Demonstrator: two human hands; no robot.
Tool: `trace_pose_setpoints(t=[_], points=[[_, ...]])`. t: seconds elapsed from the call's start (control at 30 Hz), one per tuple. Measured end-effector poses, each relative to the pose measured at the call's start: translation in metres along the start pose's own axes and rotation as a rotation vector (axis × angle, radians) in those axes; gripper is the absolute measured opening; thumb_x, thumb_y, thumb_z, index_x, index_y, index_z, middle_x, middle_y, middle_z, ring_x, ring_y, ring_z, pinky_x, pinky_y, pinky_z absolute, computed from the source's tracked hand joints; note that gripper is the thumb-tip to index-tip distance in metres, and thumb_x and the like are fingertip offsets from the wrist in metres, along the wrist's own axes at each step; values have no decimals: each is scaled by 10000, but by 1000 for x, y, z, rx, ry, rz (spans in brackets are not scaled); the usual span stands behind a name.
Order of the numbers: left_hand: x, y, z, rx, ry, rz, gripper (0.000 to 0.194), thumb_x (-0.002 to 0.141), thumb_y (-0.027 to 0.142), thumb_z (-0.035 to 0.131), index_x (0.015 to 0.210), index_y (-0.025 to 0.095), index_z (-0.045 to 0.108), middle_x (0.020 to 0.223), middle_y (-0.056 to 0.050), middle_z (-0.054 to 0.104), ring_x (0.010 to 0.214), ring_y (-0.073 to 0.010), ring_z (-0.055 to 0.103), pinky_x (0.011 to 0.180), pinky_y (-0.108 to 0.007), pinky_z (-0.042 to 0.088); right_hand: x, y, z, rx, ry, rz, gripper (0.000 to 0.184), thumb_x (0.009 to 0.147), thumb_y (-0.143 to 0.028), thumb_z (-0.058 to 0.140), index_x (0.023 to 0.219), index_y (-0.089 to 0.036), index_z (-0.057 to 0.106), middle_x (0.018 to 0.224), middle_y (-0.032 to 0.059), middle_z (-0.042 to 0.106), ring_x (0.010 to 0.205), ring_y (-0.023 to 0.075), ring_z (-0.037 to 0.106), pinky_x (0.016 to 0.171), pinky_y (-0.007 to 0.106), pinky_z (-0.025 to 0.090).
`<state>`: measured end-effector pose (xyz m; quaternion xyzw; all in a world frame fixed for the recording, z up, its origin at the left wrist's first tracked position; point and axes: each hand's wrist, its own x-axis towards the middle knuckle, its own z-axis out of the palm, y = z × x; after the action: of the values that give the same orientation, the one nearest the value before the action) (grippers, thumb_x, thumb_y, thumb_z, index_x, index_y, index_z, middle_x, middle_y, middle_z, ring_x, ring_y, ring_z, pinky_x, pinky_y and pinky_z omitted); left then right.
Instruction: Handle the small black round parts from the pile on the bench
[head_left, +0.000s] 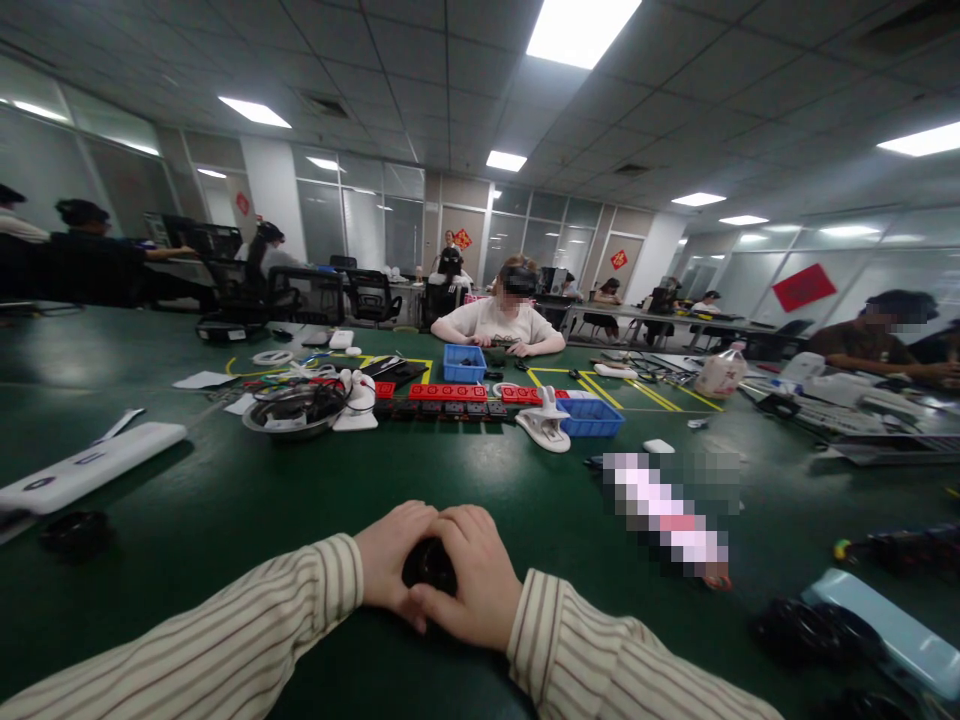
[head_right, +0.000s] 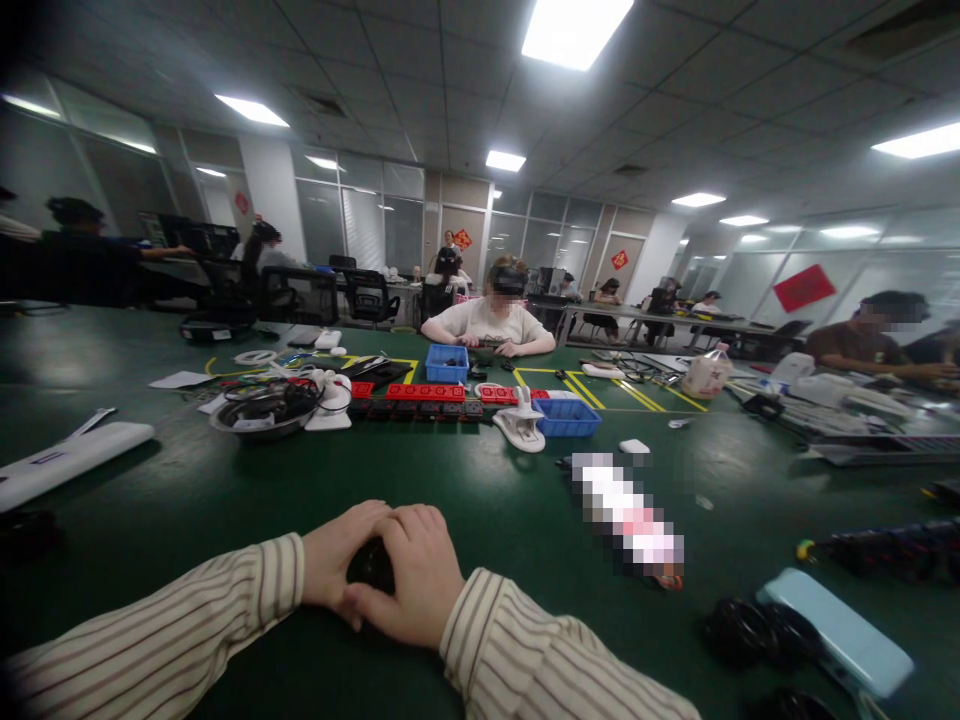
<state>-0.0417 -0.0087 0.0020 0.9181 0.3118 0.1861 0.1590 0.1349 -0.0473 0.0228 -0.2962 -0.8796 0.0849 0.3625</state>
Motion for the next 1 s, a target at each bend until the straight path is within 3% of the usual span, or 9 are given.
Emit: trace_pose_setpoints(t=[0.1,0.23,0.33,0.43,0.63,0.73,0.83,1.0], points=[[0,6,0,28,10,5,693,535,621,684,1027,161,522,987,-86,576,929,-292,530,1002,-548,224,-1,3,4,-104,-38,127,354,694,-466,595,849,-158,516,864,61,521,808,207,441,751,371,361],[0,9,-1,51,-4,-6,513,524,461,750,904,161,581,880,-51,586,858,-246,541,996,-493,263,-1,4,5,-118,-83,120,262,695,-370,618,813,-163,509,828,40,516,792,189,437,741,347,357],[1,8,-2,43,-1,-10,454,475,330,776,869,176,612,858,-29,575,835,-231,532,954,-446,327,0,3,3,-49,-82,39,199,705,-289,560,857,-166,521,863,47,534,819,188,446,758,340,357],[1,3,-4,3,-69,8,381,490,283,758,841,202,633,877,-13,551,842,-219,520,845,-360,416,0,3,1,36,-75,-63,209,685,-227,477,879,-169,528,891,56,554,839,185,460,769,337,363],[1,-3,-3,-63,-90,48,294,508,329,765,746,207,642,918,-4,527,880,-217,517,815,-324,426,2,3,1,132,-72,-278,222,627,-169,392,806,-180,523,831,45,607,809,171,517,773,334,375],[1,-3,-3,-86,-69,55,361,513,362,756,817,206,642,914,-18,531,872,-225,527,814,-340,428,3,2,0,148,-95,-339,240,639,-164,375,831,-188,517,839,43,617,838,170,536,822,344,372],[1,0,-4,-89,-57,38,532,497,392,764,968,207,600,996,-40,534,915,-250,522,864,-368,421,2,0,-2,142,-66,-293,270,687,-224,403,932,-183,509,939,60,605,928,188,516,885,367,349],[-1,8,-5,1,-3,4,748,512,579,719,1093,168,488,1061,-93,534,974,-300,500,987,-513,292,0,0,0,-7,-7,10,375,713,-474,548,924,-167,509,932,72,545,863,213,469,799,371,363]])
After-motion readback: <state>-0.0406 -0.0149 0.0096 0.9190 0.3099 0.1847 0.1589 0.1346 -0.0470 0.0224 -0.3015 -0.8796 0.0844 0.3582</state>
